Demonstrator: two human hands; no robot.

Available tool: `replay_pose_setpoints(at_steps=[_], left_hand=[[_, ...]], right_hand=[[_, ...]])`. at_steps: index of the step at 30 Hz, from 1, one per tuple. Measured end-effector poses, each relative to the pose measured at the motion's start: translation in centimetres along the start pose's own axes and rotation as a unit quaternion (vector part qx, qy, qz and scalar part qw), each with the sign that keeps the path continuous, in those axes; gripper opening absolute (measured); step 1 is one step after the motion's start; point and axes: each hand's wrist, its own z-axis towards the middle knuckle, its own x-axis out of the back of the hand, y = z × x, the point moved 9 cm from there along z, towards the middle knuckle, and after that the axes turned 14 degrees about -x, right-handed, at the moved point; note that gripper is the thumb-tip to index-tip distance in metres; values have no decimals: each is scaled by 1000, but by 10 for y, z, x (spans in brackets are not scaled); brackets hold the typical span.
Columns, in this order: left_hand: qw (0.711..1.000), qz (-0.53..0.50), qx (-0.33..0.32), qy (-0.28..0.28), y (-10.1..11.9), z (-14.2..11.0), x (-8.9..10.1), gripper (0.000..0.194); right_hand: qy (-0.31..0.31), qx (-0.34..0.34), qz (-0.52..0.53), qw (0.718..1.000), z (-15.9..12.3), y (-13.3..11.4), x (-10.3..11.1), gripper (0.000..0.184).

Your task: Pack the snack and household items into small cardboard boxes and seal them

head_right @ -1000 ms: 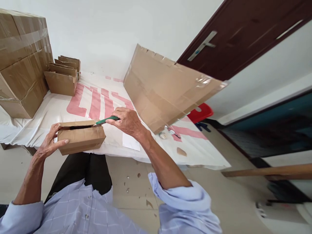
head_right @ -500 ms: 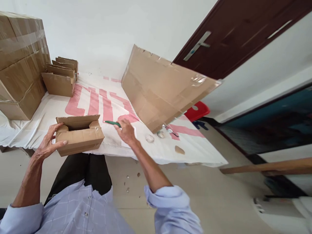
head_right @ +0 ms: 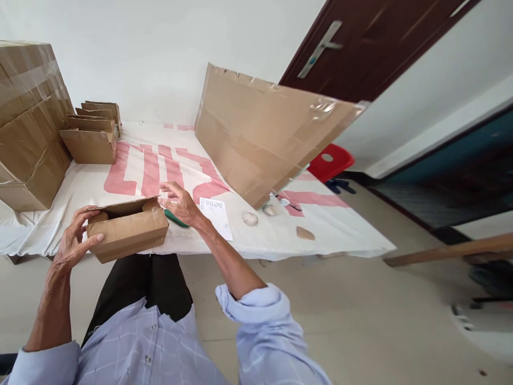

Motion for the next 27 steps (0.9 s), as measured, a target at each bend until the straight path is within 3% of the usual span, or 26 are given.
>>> replay_pose_setpoints(at_steps=[5,10,16,27], left_hand=[[1000,0,-7,8,7,5,2,64],[1000,5,-3,2,9,13,4,66],[1000,8,-4,-8,8,22,3,64],[999,19,-31,-4,16,25,0,55]], right_hand=[[-17,66,-33,997,2,-27,-14,22],[28,108,-28,993,-3,-34,-12,18],[44,95,-20,994,5,-35,-10,9],[-19,26,19,999,16,-41,-11,24]])
